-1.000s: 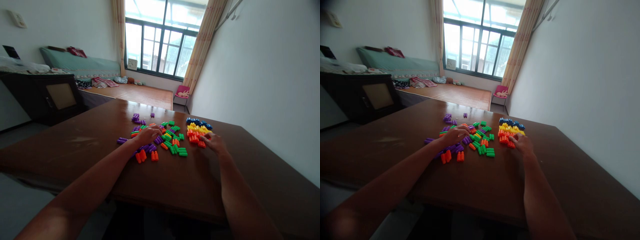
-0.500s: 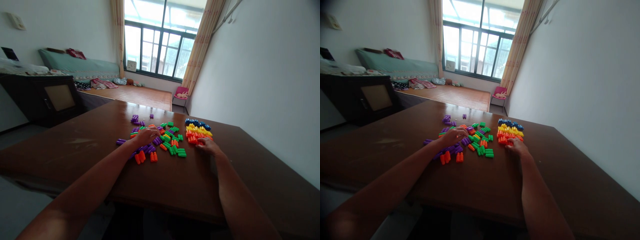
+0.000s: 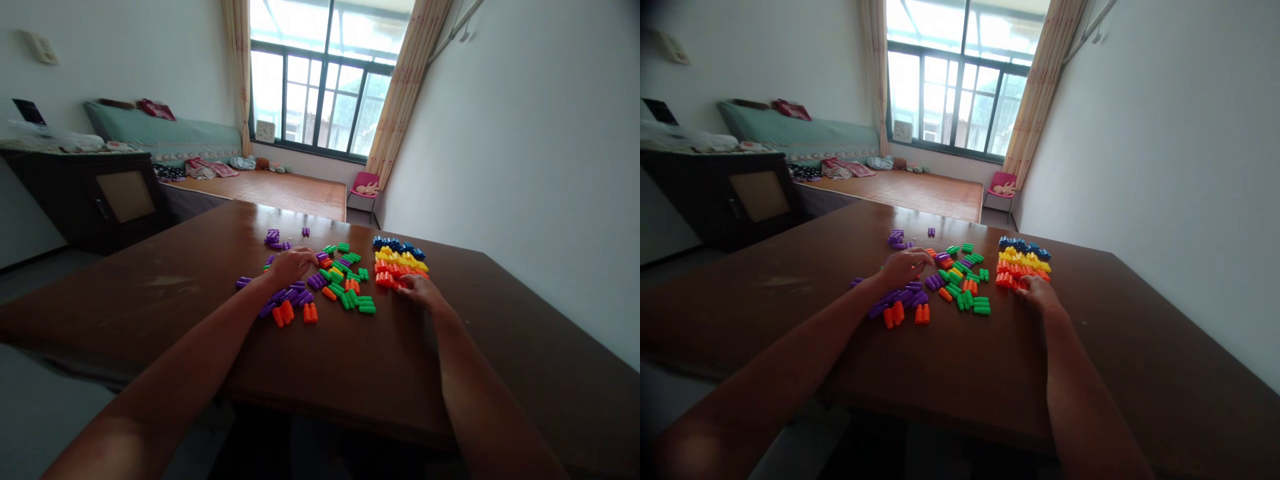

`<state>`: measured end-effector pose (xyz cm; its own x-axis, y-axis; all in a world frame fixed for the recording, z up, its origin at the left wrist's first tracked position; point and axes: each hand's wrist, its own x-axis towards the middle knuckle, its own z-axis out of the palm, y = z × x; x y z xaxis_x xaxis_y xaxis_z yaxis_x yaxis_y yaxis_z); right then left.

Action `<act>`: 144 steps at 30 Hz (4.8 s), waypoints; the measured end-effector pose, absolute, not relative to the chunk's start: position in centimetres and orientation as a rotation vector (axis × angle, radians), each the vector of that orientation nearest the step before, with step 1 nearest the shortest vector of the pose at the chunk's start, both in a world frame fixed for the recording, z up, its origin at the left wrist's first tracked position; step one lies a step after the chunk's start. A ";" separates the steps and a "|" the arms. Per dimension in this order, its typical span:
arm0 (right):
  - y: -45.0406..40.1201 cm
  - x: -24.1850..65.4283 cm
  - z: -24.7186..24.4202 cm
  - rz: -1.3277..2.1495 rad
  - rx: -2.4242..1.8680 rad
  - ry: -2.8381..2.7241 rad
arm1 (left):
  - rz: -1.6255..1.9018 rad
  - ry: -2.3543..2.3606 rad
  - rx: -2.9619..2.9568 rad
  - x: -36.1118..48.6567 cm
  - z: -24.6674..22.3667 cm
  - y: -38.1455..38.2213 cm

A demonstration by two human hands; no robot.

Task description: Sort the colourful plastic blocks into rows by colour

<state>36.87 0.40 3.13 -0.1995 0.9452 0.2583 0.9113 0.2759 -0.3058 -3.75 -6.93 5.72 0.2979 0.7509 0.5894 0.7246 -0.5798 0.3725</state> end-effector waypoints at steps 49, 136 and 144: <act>0.8 36.7 4.5 0.391 -1.743 -1.783 | 1.235 1.333 2.577 -1.8 5.9 -7.2; 1.9 40.9 3.0 0.338 -1.971 -1.867 | 1.234 1.319 1.903 -3.8 6.2 -6.6; 1.0 40.7 3.8 0.256 -2.002 -1.971 | 0.838 1.065 2.143 -3.6 7.7 -8.3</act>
